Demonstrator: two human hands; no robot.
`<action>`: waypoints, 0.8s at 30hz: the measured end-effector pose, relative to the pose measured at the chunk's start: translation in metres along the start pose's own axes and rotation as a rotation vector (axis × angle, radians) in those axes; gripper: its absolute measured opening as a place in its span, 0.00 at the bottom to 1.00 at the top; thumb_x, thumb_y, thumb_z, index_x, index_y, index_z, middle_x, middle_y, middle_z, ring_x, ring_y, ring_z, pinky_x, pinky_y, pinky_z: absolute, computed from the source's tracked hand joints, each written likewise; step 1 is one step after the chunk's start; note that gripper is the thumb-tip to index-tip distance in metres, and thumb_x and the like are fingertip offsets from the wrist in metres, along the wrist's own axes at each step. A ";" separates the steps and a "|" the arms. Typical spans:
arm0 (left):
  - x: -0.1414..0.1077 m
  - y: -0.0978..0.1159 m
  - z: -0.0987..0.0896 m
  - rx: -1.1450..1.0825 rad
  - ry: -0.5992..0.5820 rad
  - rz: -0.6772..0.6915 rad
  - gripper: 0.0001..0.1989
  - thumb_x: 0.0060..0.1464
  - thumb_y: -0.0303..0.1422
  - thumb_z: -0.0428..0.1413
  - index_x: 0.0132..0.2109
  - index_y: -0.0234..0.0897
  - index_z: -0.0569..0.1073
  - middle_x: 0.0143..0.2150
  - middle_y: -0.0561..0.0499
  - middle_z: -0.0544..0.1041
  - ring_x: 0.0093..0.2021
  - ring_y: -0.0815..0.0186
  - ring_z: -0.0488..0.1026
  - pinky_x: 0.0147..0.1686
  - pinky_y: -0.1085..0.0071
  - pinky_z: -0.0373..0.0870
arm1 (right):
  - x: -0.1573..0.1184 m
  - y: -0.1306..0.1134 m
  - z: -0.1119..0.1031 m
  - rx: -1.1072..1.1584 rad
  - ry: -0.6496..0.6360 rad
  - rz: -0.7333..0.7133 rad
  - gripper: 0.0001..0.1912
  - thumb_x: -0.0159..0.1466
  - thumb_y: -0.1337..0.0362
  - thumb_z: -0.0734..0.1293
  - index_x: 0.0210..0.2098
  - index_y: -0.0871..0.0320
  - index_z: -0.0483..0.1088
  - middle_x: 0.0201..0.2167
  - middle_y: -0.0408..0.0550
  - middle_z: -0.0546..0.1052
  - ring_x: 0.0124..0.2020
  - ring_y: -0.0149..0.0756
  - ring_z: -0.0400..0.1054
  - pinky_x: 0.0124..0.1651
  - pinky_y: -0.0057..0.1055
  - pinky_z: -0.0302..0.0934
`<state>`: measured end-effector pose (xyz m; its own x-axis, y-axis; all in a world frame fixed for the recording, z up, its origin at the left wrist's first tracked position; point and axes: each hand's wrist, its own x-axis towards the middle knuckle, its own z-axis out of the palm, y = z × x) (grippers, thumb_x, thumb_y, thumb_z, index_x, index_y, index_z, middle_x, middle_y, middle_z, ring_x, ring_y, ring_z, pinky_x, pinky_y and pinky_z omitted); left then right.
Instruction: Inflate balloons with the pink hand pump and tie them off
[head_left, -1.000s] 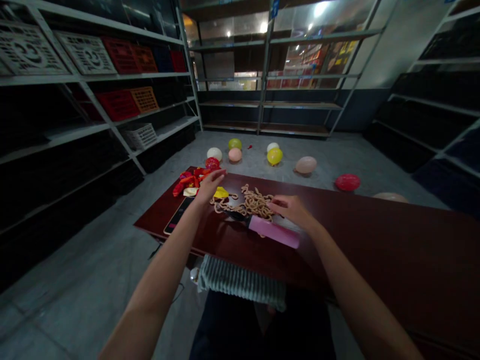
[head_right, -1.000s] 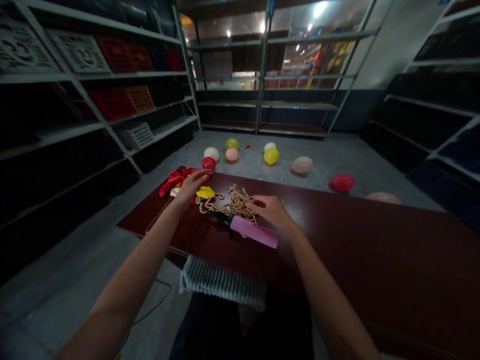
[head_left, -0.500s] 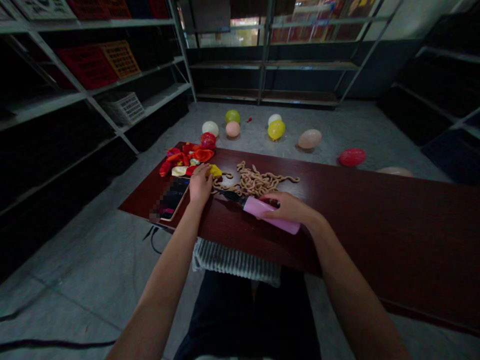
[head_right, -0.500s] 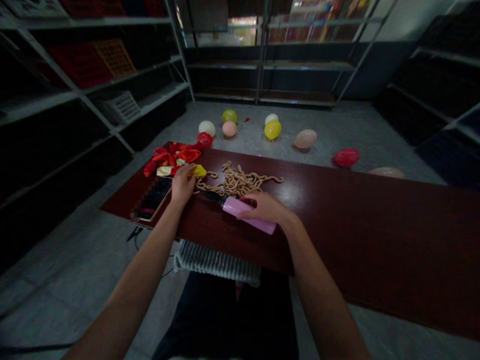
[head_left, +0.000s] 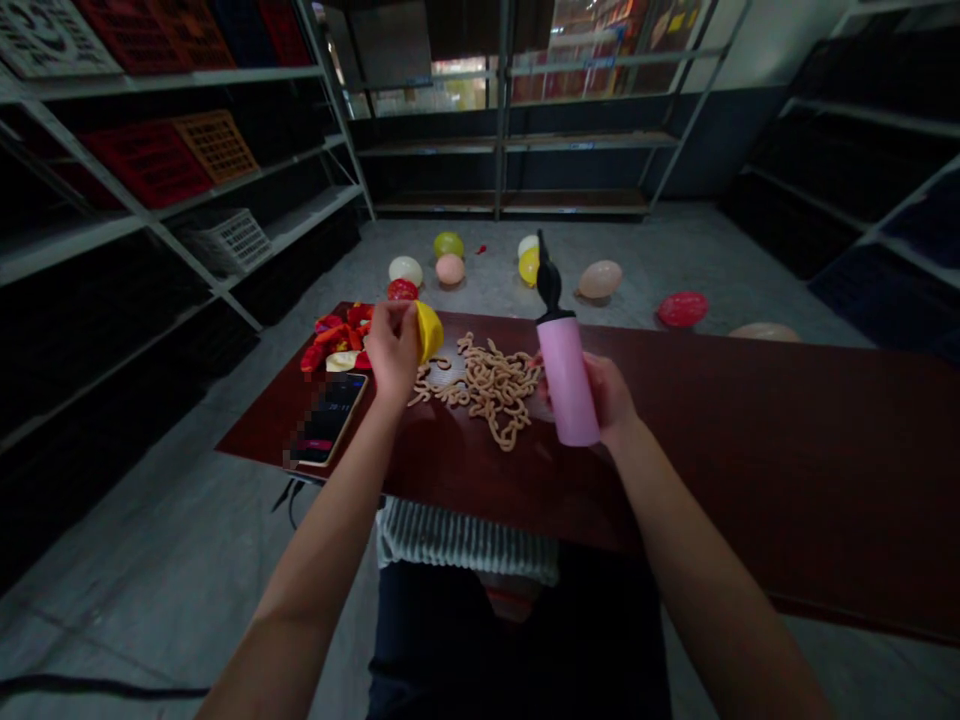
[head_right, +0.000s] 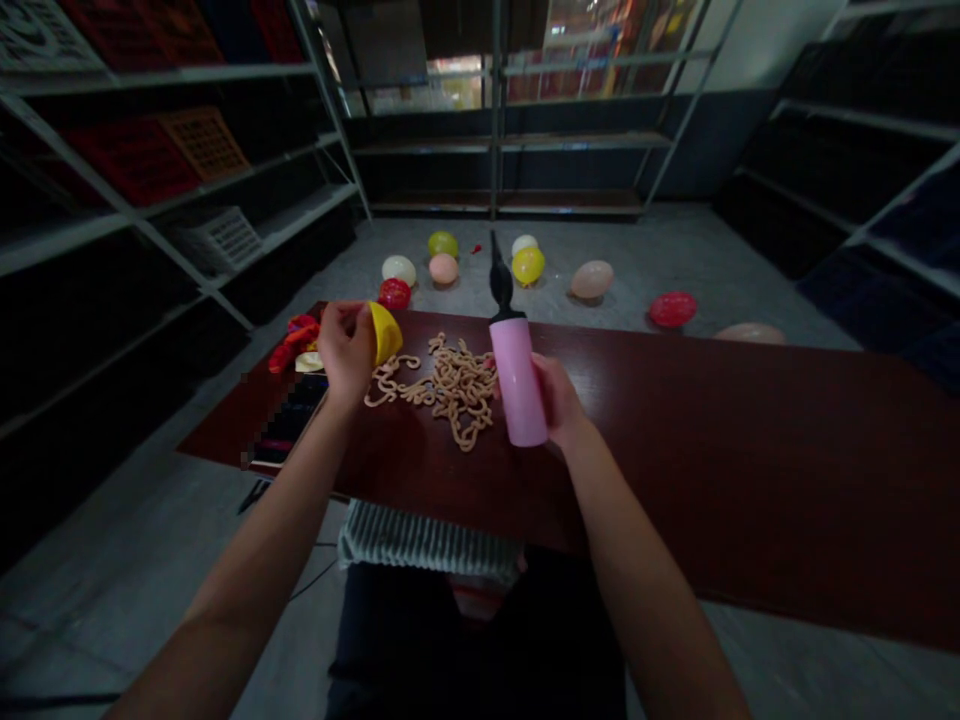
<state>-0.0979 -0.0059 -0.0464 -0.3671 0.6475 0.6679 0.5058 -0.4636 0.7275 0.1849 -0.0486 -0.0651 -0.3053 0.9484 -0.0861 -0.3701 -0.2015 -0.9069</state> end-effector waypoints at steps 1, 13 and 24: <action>0.002 0.007 0.014 -0.082 -0.042 -0.042 0.06 0.65 0.33 0.55 0.43 0.35 0.72 0.37 0.48 0.78 0.36 0.65 0.76 0.35 0.73 0.69 | 0.000 -0.002 0.001 0.060 -0.018 0.001 0.27 0.57 0.44 0.66 0.45 0.59 0.76 0.34 0.51 0.81 0.25 0.35 0.71 0.24 0.29 0.67; -0.065 0.028 0.095 -0.179 -0.467 -0.076 0.15 0.64 0.40 0.56 0.33 0.35 0.77 0.28 0.52 0.76 0.28 0.67 0.71 0.31 0.73 0.62 | 0.009 0.029 -0.006 0.191 -0.098 0.123 0.30 0.59 0.40 0.67 0.48 0.59 0.72 0.30 0.51 0.79 0.26 0.35 0.73 0.22 0.26 0.67; -0.048 0.023 0.077 -0.863 -0.735 -0.710 0.30 0.54 0.41 0.66 0.62 0.41 0.71 0.51 0.43 0.77 0.40 0.61 0.76 0.33 0.71 0.73 | 0.002 0.011 -0.002 0.329 -0.006 -0.021 0.36 0.56 0.42 0.70 0.57 0.57 0.71 0.52 0.51 0.78 0.29 0.29 0.70 0.22 0.24 0.68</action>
<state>-0.0086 -0.0010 -0.0733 0.2972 0.9526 0.0655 -0.3706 0.0519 0.9274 0.1819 -0.0482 -0.0759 -0.2998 0.9517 -0.0656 -0.6394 -0.2515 -0.7266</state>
